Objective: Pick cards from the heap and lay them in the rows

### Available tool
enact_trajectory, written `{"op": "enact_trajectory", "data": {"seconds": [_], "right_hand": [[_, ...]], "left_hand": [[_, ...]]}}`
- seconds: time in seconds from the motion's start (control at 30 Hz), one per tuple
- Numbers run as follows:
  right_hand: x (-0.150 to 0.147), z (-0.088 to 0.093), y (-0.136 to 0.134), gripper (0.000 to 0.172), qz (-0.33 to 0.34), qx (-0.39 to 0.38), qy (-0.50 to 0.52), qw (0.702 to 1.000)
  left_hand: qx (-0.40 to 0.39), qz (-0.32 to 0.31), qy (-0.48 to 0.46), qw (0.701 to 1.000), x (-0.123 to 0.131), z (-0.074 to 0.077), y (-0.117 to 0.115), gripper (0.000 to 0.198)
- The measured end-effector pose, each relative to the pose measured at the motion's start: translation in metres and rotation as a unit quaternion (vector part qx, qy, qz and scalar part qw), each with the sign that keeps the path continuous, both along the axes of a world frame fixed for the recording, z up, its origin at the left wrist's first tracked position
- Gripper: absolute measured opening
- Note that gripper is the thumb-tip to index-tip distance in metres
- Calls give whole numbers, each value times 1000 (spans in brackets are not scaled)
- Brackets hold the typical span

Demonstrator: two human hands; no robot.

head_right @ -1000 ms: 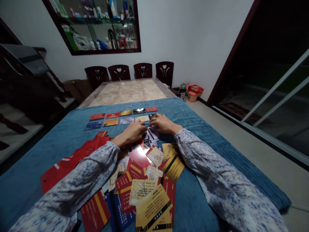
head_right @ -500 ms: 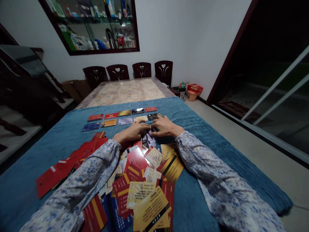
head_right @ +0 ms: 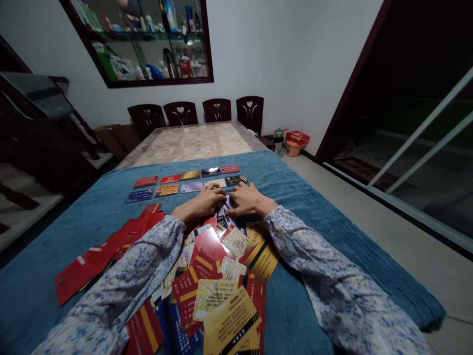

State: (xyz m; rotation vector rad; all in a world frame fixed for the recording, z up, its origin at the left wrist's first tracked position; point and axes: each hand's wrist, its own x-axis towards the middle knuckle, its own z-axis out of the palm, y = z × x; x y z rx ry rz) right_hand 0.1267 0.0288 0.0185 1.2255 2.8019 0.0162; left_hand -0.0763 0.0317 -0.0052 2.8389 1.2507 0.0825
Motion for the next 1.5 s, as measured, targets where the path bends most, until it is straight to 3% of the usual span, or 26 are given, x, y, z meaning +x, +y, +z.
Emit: {"op": "enact_trajectory", "data": {"seconds": [0.43, 0.77, 0.93, 1.2, 1.5], "right_hand": [[0, 3, 1, 57, 2, -31, 11, 999], [15, 0, 14, 51, 33, -51, 37, 997], [24, 0, 22, 43, 32, -75, 33, 996], [23, -5, 24, 38, 75, -45, 49, 995], [16, 1, 14, 38, 68, -13, 18, 997]], "left_hand": [[-13, -26, -37, 999, -5, -7, 4, 43], [-31, -24, -35, 999, -5, 0, 1, 26], [-37, -30, -38, 998, -7, -1, 3, 33], [-36, -38, -39, 998, -8, 1, 3, 24], [-47, -42, -56, 996, -8, 6, -1, 23]]}}
